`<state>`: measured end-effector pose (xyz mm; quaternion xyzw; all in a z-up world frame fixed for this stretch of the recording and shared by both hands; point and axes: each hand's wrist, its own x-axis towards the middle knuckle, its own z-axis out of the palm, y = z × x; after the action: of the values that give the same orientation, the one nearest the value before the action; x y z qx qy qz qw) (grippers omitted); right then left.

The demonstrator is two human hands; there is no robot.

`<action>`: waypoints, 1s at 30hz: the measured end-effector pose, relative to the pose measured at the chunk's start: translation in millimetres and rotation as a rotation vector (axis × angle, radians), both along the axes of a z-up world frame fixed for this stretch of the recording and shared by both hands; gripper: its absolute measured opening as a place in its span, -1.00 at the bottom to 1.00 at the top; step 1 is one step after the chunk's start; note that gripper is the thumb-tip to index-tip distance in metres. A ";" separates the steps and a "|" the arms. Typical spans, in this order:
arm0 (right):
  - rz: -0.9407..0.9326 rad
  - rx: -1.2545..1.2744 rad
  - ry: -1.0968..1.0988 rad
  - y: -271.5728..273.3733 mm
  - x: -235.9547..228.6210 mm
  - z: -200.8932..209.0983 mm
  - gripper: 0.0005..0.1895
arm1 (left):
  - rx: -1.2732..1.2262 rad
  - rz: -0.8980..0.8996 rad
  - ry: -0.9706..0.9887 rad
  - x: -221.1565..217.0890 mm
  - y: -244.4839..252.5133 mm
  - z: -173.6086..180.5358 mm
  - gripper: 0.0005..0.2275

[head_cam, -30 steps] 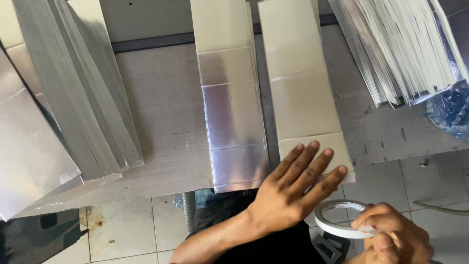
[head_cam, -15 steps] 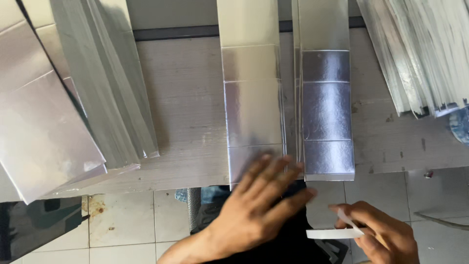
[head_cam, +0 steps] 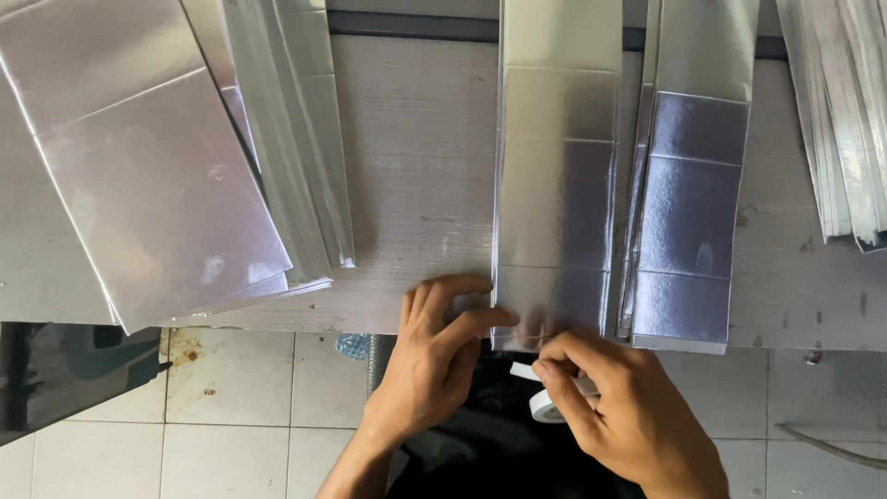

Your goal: The person applies white adhesive tape to the edges of stacked translucent plastic sheets on a workbench. They repeatedly pull tape from a roll, press it along the sheet edges, and smooth it down by hand.

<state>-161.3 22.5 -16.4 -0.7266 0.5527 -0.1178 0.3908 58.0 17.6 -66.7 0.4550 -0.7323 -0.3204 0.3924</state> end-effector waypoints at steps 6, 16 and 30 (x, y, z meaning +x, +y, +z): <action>-0.020 -0.137 0.181 -6.9 16.7 -13.6 -0.88 | 0.014 -0.024 -0.020 2.1 -1.8 -1.8 -0.68; -0.040 -0.169 0.214 -10.0 21.5 -13.5 -0.90 | 0.056 -0.052 -0.003 4.7 -2.3 0.1 -0.61; 0.029 -0.324 0.481 -0.8 28.2 -10.1 -0.86 | 0.063 0.015 -0.076 -3.9 -1.6 1.7 -0.81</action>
<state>-133.1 21.7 -26.5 -0.7943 0.5932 -0.0233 0.1289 54.1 16.0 -65.0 0.4846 -0.7327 -0.3229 0.3521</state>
